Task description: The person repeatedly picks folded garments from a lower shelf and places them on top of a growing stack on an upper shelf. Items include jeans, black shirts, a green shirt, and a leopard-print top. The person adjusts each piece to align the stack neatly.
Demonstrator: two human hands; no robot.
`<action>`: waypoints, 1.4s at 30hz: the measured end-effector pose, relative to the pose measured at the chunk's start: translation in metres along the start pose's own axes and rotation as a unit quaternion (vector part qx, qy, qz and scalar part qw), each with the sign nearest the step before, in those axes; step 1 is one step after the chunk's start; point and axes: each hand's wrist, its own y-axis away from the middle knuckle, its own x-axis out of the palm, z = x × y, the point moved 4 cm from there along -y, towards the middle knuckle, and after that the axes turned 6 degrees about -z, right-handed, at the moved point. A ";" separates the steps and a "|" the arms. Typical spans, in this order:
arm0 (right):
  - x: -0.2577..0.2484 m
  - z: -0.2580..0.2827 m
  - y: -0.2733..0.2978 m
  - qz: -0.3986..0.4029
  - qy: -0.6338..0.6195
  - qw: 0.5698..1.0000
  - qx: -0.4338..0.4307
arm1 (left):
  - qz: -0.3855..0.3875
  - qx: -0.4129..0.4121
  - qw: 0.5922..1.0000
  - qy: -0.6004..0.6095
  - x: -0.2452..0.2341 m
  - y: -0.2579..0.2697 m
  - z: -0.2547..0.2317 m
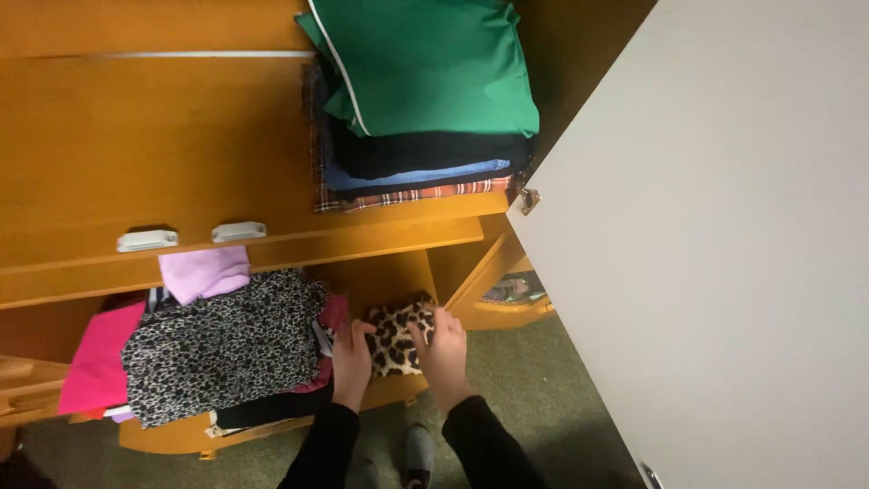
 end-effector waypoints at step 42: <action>0.243 -0.232 0.116 0.269 -0.115 0.920 0.261 | 0.114 -0.285 0.940 -0.148 0.117 -0.064 0.353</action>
